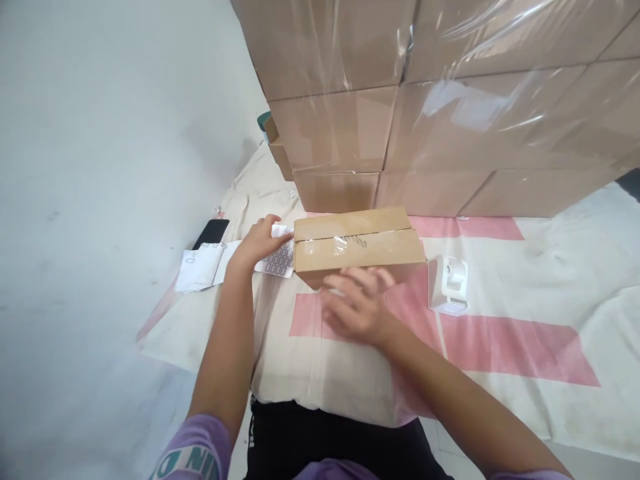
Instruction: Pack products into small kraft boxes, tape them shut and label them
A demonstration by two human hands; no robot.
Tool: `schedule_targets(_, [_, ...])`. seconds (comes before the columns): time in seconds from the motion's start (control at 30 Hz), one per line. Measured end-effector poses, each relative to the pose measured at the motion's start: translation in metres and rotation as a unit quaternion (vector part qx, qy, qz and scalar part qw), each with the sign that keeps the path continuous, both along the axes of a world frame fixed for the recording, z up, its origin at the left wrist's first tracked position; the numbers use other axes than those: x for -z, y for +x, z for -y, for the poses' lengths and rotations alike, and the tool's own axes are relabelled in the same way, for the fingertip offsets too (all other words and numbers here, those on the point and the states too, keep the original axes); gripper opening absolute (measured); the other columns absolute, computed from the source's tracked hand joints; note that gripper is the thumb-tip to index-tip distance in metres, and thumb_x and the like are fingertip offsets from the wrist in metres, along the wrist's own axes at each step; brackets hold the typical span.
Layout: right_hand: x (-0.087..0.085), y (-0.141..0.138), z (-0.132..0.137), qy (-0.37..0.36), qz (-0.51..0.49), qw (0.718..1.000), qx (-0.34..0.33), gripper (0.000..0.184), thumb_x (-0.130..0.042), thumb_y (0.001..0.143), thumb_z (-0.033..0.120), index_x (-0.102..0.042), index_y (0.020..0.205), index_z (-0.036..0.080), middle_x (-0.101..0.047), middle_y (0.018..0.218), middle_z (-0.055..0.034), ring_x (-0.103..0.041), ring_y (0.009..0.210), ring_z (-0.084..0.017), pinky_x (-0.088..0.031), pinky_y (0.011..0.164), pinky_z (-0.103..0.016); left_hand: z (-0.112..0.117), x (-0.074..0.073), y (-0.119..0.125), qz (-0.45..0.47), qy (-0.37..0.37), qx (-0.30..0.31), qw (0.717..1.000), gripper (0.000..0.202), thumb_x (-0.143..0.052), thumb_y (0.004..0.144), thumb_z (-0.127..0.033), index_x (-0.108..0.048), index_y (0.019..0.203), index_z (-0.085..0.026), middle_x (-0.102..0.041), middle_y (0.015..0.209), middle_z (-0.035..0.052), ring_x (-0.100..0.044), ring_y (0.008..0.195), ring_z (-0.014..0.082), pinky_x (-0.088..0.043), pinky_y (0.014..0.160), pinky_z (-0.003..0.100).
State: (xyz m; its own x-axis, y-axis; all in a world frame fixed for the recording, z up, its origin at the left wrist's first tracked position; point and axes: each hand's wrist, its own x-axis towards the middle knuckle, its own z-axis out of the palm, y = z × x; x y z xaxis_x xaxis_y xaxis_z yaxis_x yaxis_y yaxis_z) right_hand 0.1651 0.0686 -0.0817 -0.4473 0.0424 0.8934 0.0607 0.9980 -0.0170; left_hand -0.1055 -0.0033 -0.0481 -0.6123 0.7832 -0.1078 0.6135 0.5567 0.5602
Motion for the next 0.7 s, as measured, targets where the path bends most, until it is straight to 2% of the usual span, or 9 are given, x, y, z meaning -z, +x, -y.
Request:
schedule_targets(0.07, [0.014,-0.008,0.025,-0.007,0.09,0.989,-0.113,0.008,-0.064,0.086,0.022,-0.068,0.087,0.029,-0.074,0.098,0.0011,-0.059,0.103,-0.025,-0.033,0.091,-0.048,0.011,0.028,-0.003,-0.008,-0.027,0.014,1.0,0.095,-0.081,0.07,-0.05,-0.039,0.15,-0.02,-0.028,0.166,0.0234,-0.025,0.153,0.0451,-0.025,0.121,0.059])
schedule_targets(0.1, [0.02,-0.014,0.035,-0.012,0.147,0.975,-0.164,0.008,-0.063,0.088,0.022,-0.068,0.087,0.028,-0.074,0.098,0.0003,-0.059,0.103,-0.024,-0.034,0.091,-0.046,0.016,0.04,-0.003,-0.008,-0.037,0.029,0.999,0.105,-0.084,0.067,-0.05,-0.033,0.154,-0.021,-0.018,0.17,0.022,-0.014,0.157,0.0445,-0.018,0.124,0.059])
schedule_targets(0.13, [0.027,-0.02,0.043,-0.017,0.204,0.957,-0.206,0.008,-0.061,0.09,0.022,-0.067,0.086,0.026,-0.073,0.097,-0.0007,-0.058,0.1,-0.023,-0.036,0.09,-0.044,0.02,0.05,-0.002,-0.009,-0.044,0.045,0.998,0.109,-0.084,0.068,-0.05,-0.028,0.158,-0.021,-0.012,0.172,0.0208,-0.007,0.159,0.0429,-0.013,0.126,0.059])
schedule_targets(0.2, [0.037,-0.033,0.049,-0.044,0.302,0.916,-0.26,0.012,-0.058,0.093,0.023,-0.065,0.083,0.023,-0.07,0.092,-0.0026,-0.056,0.094,-0.021,-0.039,0.086,-0.04,0.025,0.063,-0.001,-0.021,-0.045,0.074,0.996,0.105,-0.076,0.079,-0.05,-0.02,0.162,-0.019,-0.006,0.173,0.0203,-0.001,0.16,0.0382,-0.009,0.128,0.056])
schedule_targets(0.3, [0.045,-0.044,0.048,-0.126,0.364,0.882,-0.271,0.014,-0.057,0.095,0.023,-0.065,0.084,0.02,-0.068,0.09,-0.004,-0.053,0.092,-0.02,-0.042,0.085,-0.037,0.027,0.066,-0.001,-0.046,-0.021,0.1,0.994,0.092,-0.066,0.09,-0.045,-0.018,0.163,-0.016,-0.014,0.172,0.0208,-0.009,0.161,0.0326,-0.014,0.128,0.051])
schedule_targets(0.37, [0.044,-0.046,0.045,-0.172,0.373,0.872,-0.265,0.014,-0.055,0.096,0.023,-0.066,0.087,0.019,-0.067,0.091,-0.0045,-0.053,0.095,-0.02,-0.042,0.087,-0.037,0.026,0.064,-0.002,-0.056,-0.002,0.104,0.993,0.084,-0.063,0.092,-0.042,-0.022,0.161,-0.015,-0.023,0.17,0.0196,-0.017,0.16,0.0306,-0.018,0.128,0.049])
schedule_targets(0.47, [0.04,-0.045,0.044,-0.194,0.381,0.862,-0.272,0.016,-0.053,0.098,0.022,-0.066,0.088,0.019,-0.066,0.093,-0.0052,-0.053,0.097,-0.021,-0.042,0.087,-0.037,0.025,0.062,-0.001,-0.074,0.021,0.103,0.992,0.075,-0.061,0.094,-0.039,-0.03,0.158,-0.016,-0.034,0.166,0.0165,-0.031,0.155,0.0301,-0.029,0.124,0.045])
schedule_targets(0.6, [0.037,-0.044,0.044,-0.216,0.385,0.852,-0.282,0.014,-0.055,0.097,0.022,-0.066,0.089,0.019,-0.067,0.095,-0.0052,-0.055,0.098,-0.02,-0.042,0.085,-0.037,0.026,0.059,0.004,-0.1,0.023,0.068,0.992,0.061,-0.055,0.098,-0.039,-0.039,0.154,-0.022,-0.05,0.157,0.011,-0.051,0.14,0.0303,-0.044,0.109,0.04])
schedule_targets(0.7, [0.036,-0.045,0.042,-0.241,0.379,0.845,-0.29,0.014,-0.055,0.097,0.021,-0.066,0.089,0.02,-0.067,0.093,-0.0043,-0.057,0.097,-0.019,-0.043,0.085,-0.036,0.027,0.055,0.007,-0.111,0.0,0.04,0.993,0.052,-0.05,0.101,-0.04,-0.045,0.151,-0.027,-0.06,0.147,0.0101,-0.062,0.125,0.0312,-0.049,0.095,0.038])
